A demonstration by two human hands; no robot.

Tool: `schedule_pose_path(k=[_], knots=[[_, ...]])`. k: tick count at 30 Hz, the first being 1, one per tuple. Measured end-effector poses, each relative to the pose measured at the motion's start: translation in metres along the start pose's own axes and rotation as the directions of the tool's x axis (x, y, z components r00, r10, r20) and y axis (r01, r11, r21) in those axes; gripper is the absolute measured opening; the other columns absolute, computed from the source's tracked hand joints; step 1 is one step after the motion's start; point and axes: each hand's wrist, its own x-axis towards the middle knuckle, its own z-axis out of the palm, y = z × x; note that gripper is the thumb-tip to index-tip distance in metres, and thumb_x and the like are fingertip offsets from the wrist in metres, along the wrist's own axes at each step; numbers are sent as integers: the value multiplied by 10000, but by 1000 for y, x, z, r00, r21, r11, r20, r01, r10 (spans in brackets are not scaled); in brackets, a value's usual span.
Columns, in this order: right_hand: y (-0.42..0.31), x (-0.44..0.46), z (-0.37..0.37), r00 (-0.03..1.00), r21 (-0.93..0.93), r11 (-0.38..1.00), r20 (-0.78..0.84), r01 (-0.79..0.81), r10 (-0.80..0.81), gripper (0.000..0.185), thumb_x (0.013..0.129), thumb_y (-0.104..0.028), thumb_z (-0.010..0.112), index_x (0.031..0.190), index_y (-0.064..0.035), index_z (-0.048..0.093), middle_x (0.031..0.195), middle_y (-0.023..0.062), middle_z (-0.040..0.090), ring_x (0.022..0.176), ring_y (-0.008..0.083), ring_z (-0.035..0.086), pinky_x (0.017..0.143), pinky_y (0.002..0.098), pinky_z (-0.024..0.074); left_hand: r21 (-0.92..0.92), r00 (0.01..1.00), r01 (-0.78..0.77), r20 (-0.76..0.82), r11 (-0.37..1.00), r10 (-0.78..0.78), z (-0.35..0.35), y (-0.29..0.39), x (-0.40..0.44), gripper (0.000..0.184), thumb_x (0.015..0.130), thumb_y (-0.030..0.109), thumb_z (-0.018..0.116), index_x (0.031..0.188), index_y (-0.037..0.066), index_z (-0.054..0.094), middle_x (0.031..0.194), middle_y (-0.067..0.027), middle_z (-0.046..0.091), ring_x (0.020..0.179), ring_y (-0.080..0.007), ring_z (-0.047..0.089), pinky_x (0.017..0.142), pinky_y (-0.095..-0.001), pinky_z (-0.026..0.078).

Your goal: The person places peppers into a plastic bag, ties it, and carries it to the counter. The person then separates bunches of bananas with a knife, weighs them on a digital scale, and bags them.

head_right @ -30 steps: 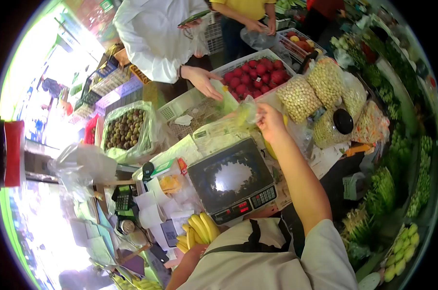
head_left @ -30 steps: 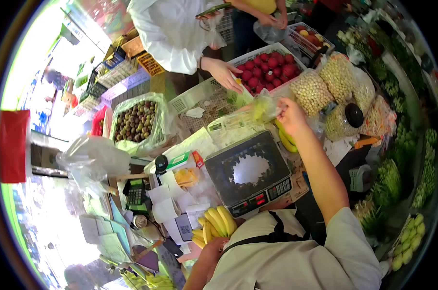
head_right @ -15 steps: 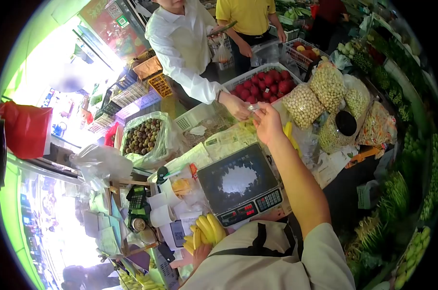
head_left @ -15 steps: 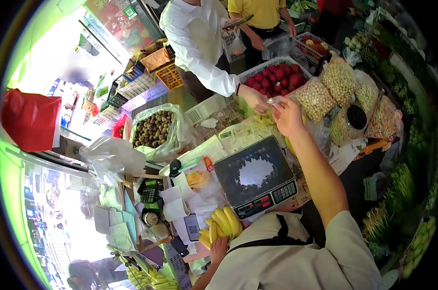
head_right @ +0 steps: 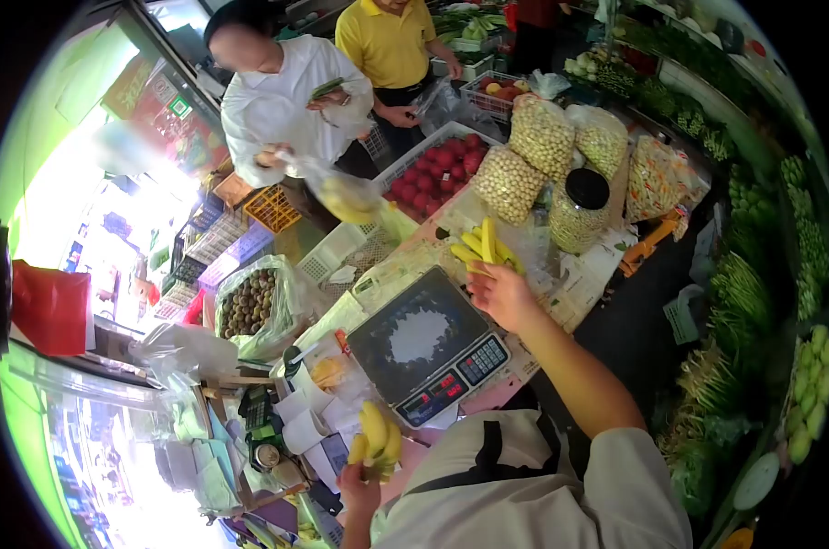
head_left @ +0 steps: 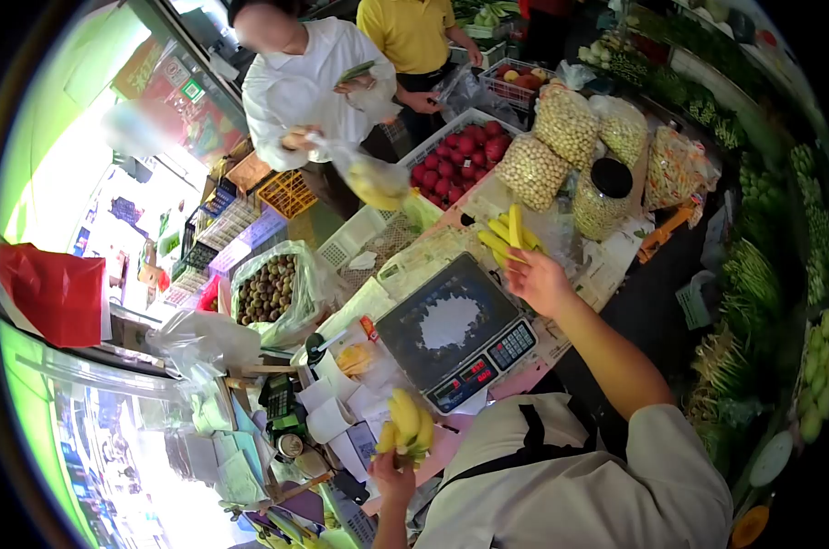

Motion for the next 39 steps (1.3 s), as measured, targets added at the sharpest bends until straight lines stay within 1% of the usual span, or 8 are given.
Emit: schedule_pose_path(k=[6, 16, 20, 24, 27, 30, 37, 39], knots=[[10, -158, -134, 916, 1, 989, -376, 151, -139, 299, 938, -313, 631, 1174, -135, 680, 929, 4, 648, 822, 159, 590, 744, 334, 472, -475, 974, 204, 12, 856, -226, -55, 49, 33, 320, 711, 152, 839, 929, -12, 672, 760, -28, 654, 562, -93, 549, 507, -236, 408], [126, -338, -320, 562, -389, 917, -779, -87, -278, 218, 931, -202, 626, 1120, -99, 660, 917, 69, 693, 791, 184, 666, 697, 338, 524, -444, 996, 43, 89, 895, -3, -81, 197, 155, 246, 769, 130, 799, 947, -19, 716, 717, 46, 605, 614, -37, 474, 560, -225, 387], [215, -403, -482, 726, -828, 246, -560, -503, -400, 174, 938, -170, 651, 1083, -74, 663, 862, 103, 679, 716, 171, 637, 618, 363, 524, -538, 998, -21, 40, 843, 50, -57, 243, 218, 249, 791, 109, 782, 993, -26, 725, 769, 11, 673, 657, -46, 552, 611, -233, 452], [232, -442, -537, 555, -562, 419, -818, -713, -153, 161, 1007, -180, 563, 1028, -65, 674, 856, 114, 664, 647, 170, 613, 579, 368, 511, -610, 990, -67, 60, 790, 130, -31, 292, 298, 264, 809, 120, 770, 1020, -31, 722, 792, -24, 708, 708, -92, 633, 666, -257, 504], [193, -451, -499, 180, 69, 983, -979, -169, 100, 281, 1038, -288, 497, 935, -98, 677, 860, 95, 646, 591, 162, 555, 518, 361, 460, -409, 981, -117, 96, 905, 170, -1, 309, 354, 294, 790, 141, 774, 1032, -19, 732, 828, -58, 735, 742, -124, 676, 702, -284, 531], [232, -488, -613, 818, 427, 875, -572, 227, 67, 304, 995, -365, 539, 825, -124, 611, 716, 67, 589, 476, 207, 454, 462, 413, 425, -286, 976, -154, 102, 946, 190, 54, 310, 417, 318, 760, 151, 784, 1034, -6, 744, 876, -89, 755, 774, -155, 703, 733, -318, 547], [240, -481, -492, 692, 333, 738, -679, 587, -244, 250, 1000, -334, 521, 837, -164, 605, 746, 70, 636, 465, 209, 560, 374, 395, 476, -201, 972, -118, 179, 972, 155, 177, 296, 509, 364, 691, 201, 821, 997, 14, 757, 936, -145, 760, 879, -257, 729, 790, -394, 554], [276, -495, -488, 893, 625, 641, -351, 447, -280, 323, 1014, -385, 496, 1011, -115, 673, 1040, 135, 684, 936, 377, 675, 738, 606, 566, 1, 968, -159, 197, 987, 156, 195, 303, 517, 387, 672, 238, 825, 987, 25, 755, 904, -148, 752, 879, -257, 724, 797, -401, 547]])
